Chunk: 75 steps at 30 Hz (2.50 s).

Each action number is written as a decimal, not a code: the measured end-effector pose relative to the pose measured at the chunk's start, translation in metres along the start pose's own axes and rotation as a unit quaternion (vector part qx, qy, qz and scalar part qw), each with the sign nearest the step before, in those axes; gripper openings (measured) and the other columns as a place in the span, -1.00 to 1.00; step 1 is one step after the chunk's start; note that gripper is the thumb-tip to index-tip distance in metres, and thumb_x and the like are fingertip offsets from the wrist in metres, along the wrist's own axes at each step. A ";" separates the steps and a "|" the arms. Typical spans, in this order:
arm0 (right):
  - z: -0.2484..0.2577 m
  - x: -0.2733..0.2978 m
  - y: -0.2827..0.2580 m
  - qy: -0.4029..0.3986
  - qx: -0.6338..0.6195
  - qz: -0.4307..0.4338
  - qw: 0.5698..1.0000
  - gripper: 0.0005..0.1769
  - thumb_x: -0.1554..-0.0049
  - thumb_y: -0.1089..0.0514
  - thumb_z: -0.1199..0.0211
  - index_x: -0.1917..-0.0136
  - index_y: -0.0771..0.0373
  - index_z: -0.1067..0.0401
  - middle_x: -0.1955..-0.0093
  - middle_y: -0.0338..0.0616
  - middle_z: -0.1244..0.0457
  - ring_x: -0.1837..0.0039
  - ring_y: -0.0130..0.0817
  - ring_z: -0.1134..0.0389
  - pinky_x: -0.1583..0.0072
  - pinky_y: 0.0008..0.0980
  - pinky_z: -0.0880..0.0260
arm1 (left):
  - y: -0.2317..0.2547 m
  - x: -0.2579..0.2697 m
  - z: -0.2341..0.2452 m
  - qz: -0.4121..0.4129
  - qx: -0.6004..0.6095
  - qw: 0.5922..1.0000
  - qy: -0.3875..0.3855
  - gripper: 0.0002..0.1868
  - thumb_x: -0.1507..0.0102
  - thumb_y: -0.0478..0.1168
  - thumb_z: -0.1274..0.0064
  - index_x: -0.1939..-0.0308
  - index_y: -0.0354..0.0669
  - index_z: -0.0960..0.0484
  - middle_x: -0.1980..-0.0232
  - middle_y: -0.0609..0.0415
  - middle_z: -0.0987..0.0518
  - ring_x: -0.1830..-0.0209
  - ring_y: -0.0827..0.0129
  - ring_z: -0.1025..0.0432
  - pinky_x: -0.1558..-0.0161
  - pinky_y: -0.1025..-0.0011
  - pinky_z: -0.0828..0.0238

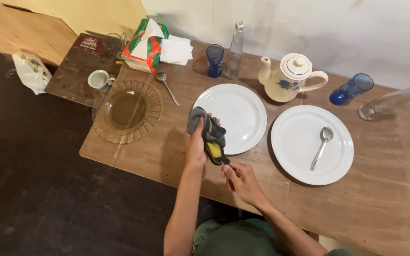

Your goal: The person wipes a ceramic teapot and several spoons with a cloth. They wipe the exterior of the teapot, then pick up and wipe individual spoons one by one before placing them onto a plate.

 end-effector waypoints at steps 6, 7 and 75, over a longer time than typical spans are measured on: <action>-0.003 0.002 0.011 0.007 0.025 -0.002 1.000 -0.67 -0.31 0.19 -0.04 0.26 0.33 -0.41 0.53 -0.28 -0.18 0.49 -0.58 -0.19 0.40 -0.49 -0.14 | 0.004 0.006 0.006 0.010 -0.009 0.999 -0.033 -0.69 -0.35 -0.22 -0.06 -0.01 -0.49 -0.57 0.14 -0.16 -0.67 0.18 0.19 -0.61 0.13 0.23 -0.60; -0.005 0.002 0.015 0.007 0.013 -0.007 1.000 -0.67 -0.31 0.19 -0.03 0.26 0.34 -0.41 0.53 -0.28 -0.19 0.49 -0.58 -0.19 0.40 -0.49 -0.13 | 0.006 0.011 0.004 0.003 -0.032 0.997 -0.069 -0.70 -0.31 -0.27 -0.09 -0.03 -0.45 -0.57 0.10 -0.13 -0.68 0.13 0.22 -0.61 0.08 0.27 -0.61; 0.015 -0.016 0.029 0.043 -0.079 0.010 0.996 -0.55 -0.33 0.01 -0.07 0.34 0.27 -0.35 0.53 -0.35 -0.11 0.49 -0.60 -0.06 0.41 -0.49 -0.01 | -0.041 0.045 0.004 0.005 -0.283 0.959 0.007 -0.66 -0.31 -0.12 -0.24 0.07 -0.41 -0.68 0.29 -0.06 -0.64 0.43 0.18 -0.44 0.35 0.19 -0.33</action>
Point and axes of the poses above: each hand's wrist, its own x-axis away from the middle knuckle, its own z-axis out of the back of the hand, y = z × x, the point moved 8 cm from there along -x, towards the middle knuckle
